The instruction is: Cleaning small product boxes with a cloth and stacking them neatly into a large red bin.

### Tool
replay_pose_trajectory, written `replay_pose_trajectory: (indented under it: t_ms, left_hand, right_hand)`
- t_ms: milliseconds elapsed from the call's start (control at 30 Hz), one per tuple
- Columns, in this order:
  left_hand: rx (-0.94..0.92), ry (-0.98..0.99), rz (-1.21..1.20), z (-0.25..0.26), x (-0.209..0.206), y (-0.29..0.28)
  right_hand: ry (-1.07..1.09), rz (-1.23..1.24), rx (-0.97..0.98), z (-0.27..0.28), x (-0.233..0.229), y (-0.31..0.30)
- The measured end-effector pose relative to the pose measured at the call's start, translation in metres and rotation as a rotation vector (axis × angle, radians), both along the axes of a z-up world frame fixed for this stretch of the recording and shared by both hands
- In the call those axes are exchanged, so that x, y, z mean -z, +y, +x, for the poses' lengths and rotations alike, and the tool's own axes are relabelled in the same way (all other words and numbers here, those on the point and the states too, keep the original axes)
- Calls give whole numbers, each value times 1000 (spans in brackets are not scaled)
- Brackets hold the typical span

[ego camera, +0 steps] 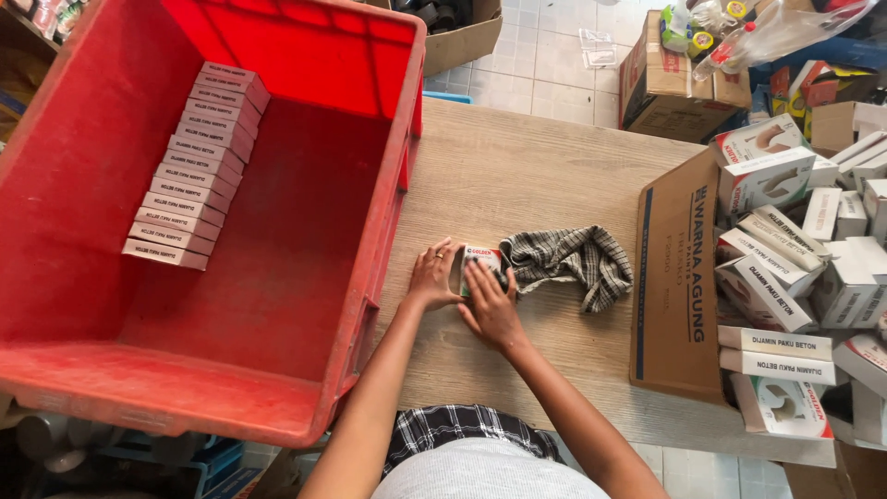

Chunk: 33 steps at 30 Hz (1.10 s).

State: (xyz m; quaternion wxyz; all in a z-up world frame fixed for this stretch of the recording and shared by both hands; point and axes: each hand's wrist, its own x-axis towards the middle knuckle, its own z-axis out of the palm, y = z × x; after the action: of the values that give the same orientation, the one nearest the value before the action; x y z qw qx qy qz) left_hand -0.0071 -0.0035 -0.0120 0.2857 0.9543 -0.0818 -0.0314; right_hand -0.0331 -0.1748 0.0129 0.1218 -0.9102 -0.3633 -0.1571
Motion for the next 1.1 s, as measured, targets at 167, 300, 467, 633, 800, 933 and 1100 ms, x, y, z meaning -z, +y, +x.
replay_pose_trajectory:
  t_ms: [167,300,467,633,800,933,1100]
  left_hand:
    - [-14,10,-20,2,-2,-2]
    - [-12,35,-29,-2,-7,-2]
    - [-27,15,-7,-3,-10,-5]
    - [-25,-1,-9,-3,-9,-7]
    - [-23,11,-9,-3,-7,-6]
    - [-27,33,2,-2,-5,-8]
    - [-32,22,11,-4,-8,-9]
  right_hand:
    - [-13,-6,-87,1,5,-30]
    - [-29,-41,74,21,1,-37]
    - [21,6,55,21,1,-16]
    - [114,50,-107,6,3,-24]
    - [13,19,-24,30,6,-46]
    - [-2,5,20,42,-1,-30]
    - [-11,52,-142,24,1,-15]
